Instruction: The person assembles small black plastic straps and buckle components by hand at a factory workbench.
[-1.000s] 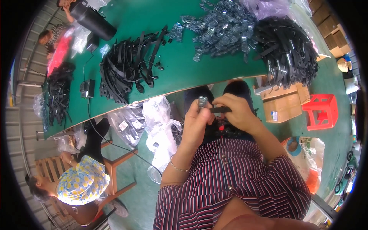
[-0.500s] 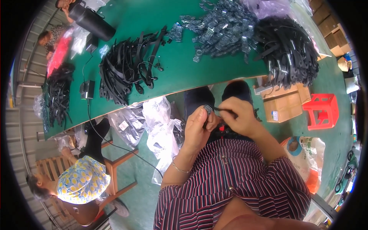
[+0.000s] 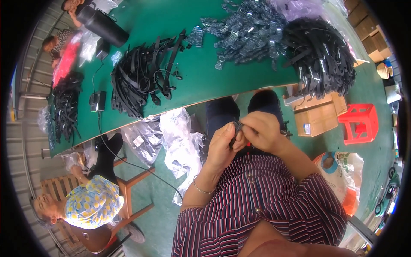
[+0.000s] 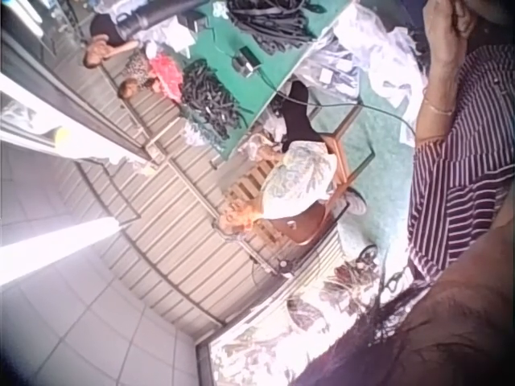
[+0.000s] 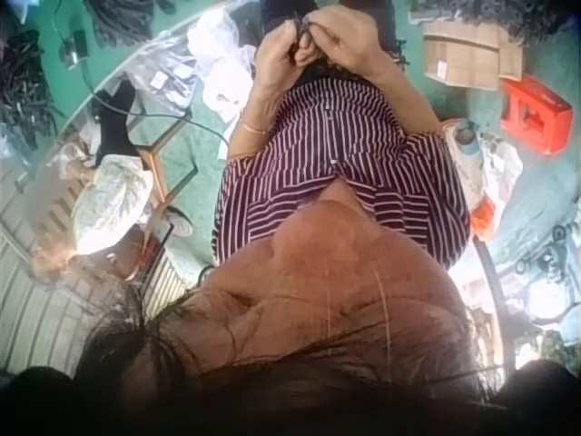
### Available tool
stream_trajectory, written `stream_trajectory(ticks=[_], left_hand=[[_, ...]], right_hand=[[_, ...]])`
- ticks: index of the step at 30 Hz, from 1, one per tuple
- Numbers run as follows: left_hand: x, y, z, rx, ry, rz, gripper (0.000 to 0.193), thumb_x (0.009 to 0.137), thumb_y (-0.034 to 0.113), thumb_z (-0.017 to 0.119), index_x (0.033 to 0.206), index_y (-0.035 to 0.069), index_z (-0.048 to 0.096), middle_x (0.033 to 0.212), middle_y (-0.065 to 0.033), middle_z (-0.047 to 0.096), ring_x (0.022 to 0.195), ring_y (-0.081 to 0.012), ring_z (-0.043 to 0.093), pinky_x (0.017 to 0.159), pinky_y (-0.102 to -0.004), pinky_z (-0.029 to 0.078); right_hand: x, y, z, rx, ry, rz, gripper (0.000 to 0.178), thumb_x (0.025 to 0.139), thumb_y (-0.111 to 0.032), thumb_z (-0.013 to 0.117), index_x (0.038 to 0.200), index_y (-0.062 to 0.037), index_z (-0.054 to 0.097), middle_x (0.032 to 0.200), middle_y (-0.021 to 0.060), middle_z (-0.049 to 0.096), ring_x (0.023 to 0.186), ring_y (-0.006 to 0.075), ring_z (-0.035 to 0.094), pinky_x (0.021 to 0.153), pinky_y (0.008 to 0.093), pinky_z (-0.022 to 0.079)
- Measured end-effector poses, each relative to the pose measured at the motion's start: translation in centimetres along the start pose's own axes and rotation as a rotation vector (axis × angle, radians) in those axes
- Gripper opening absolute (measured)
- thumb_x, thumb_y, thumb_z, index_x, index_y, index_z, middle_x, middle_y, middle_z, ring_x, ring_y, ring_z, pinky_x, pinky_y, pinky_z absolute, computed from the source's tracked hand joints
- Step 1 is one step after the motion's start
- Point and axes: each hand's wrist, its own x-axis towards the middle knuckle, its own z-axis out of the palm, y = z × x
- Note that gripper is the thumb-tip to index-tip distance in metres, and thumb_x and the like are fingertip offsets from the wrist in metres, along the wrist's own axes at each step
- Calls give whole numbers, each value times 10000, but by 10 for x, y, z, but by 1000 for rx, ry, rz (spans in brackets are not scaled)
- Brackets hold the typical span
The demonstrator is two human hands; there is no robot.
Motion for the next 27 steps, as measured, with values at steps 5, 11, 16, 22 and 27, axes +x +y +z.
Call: stream_trajectory(ticks=[5, 11, 16, 22, 27], left_hand=[[0, 10, 8, 137, 194, 38, 204, 920, 228, 490, 841, 40, 507, 617, 7, 432, 556, -71, 370, 515, -204, 289], [-3, 17, 3, 879, 209, 139, 108, 891, 125, 524, 885, 17, 522, 699, 41, 493, 639, -28, 422, 568, -180, 342], [-9, 24, 8, 698, 147, 83, 99, 887, 109, 520, 907, 12, 521, 752, 26, 516, 703, -31, 447, 608, -183, 363], [-5, 31, 15, 539, 210, 47, 129, 886, 92, 490, 996, 31, 519, 816, -5, 528, 711, -58, 466, 623, -180, 374], [-3, 29, 6, 439, 133, 25, 76, 870, 105, 499, 905, 37, 501, 778, -18, 519, 698, -70, 474, 624, -191, 384]], right_hand=[[-10, -1, 0, 793, -69, 664, 202, 749, -5, 601, 938, -24, 532, 878, 69, 558, 698, 155, 567, 597, 269, 445], [1, 1, -8, 404, -163, 341, 24, 828, -47, 544, 846, -44, 529, 1026, 49, 419, 831, 100, 446, 703, 229, 385], [-7, -2, -6, 1368, -68, 623, 103, 866, -112, 517, 818, -23, 534, 1030, 42, 417, 812, 77, 437, 688, 209, 373], [-5, 3, -2, 902, -167, 619, 192, 727, 21, 649, 894, -12, 560, 987, 34, 465, 846, 113, 524, 756, 242, 435], [-2, 4, -10, 588, -310, 464, 215, 738, 1, 651, 934, 1, 563, 910, 57, 499, 808, 130, 544, 705, 250, 455]])
